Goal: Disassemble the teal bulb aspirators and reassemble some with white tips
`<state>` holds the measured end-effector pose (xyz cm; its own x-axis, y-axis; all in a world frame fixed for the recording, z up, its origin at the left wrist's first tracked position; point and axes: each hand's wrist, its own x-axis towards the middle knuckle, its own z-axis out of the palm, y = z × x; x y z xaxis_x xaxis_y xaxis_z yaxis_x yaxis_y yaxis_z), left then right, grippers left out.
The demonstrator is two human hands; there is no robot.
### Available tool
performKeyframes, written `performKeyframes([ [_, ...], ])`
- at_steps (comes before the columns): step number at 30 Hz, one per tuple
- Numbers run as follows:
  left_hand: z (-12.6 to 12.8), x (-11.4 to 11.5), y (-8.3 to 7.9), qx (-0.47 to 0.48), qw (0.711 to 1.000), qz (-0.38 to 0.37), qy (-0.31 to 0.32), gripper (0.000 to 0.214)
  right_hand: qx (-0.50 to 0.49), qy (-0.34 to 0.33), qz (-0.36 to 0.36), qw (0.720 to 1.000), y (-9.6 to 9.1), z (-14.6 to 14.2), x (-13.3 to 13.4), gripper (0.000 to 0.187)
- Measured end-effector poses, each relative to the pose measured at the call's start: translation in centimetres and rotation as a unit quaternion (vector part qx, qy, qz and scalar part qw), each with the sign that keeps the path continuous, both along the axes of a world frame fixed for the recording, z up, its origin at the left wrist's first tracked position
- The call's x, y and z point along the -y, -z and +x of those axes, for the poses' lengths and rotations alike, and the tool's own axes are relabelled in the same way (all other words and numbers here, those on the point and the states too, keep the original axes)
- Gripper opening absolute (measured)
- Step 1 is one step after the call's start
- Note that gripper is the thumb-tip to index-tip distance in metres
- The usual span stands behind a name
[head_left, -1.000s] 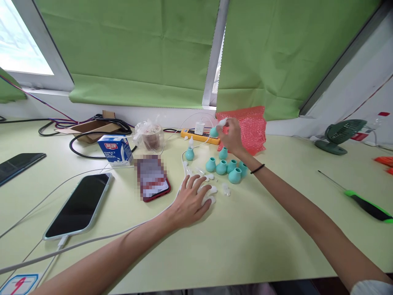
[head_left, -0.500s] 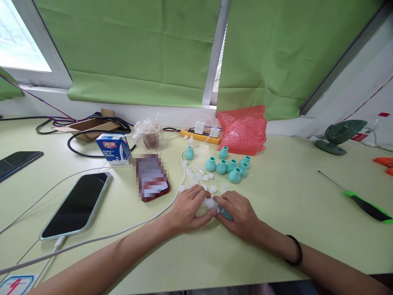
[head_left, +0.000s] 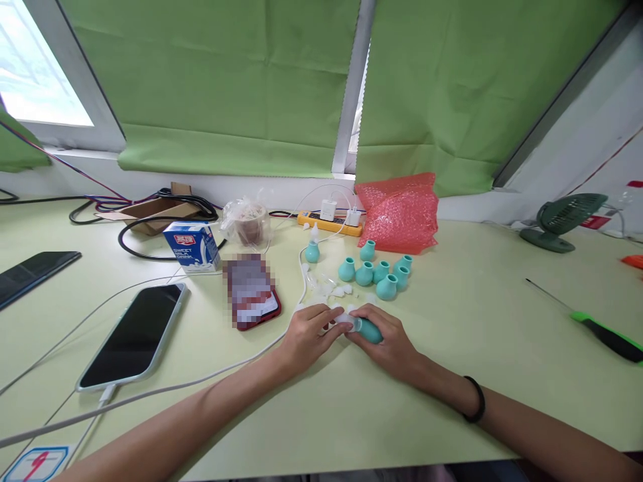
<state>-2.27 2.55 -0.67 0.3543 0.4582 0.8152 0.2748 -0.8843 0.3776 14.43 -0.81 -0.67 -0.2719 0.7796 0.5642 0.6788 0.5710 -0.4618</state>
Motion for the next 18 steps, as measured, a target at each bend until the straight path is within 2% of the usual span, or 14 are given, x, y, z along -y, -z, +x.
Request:
performKeyframes([
  [6, 0.2, 0.0, 0.2, 0.019, 0.999, 0.025, -0.019, 0.013, 0.02, 0.036, -0.001, 0.999, 0.1, -0.1, 0.4, 0.015],
  [11, 0.0, -0.5, 0.4, 0.006, 0.995, 0.091, -0.039, 0.007, -0.002, 0.049, -0.042, 0.998, -0.1, -0.1, 0.6, 0.013],
  [13, -0.1, -0.8, 0.6, -0.003, 0.995, 0.091, -0.037, 0.005, -0.012, 0.05, -0.051, 0.997, -0.1, -0.1, 0.5, 0.012],
  [18, -0.2, -1.1, 1.0, -0.034, 0.997, 0.059, -0.04, 0.017, -0.008, 0.046, -0.079, 0.996, -0.2, -0.1, 0.3, 0.012],
])
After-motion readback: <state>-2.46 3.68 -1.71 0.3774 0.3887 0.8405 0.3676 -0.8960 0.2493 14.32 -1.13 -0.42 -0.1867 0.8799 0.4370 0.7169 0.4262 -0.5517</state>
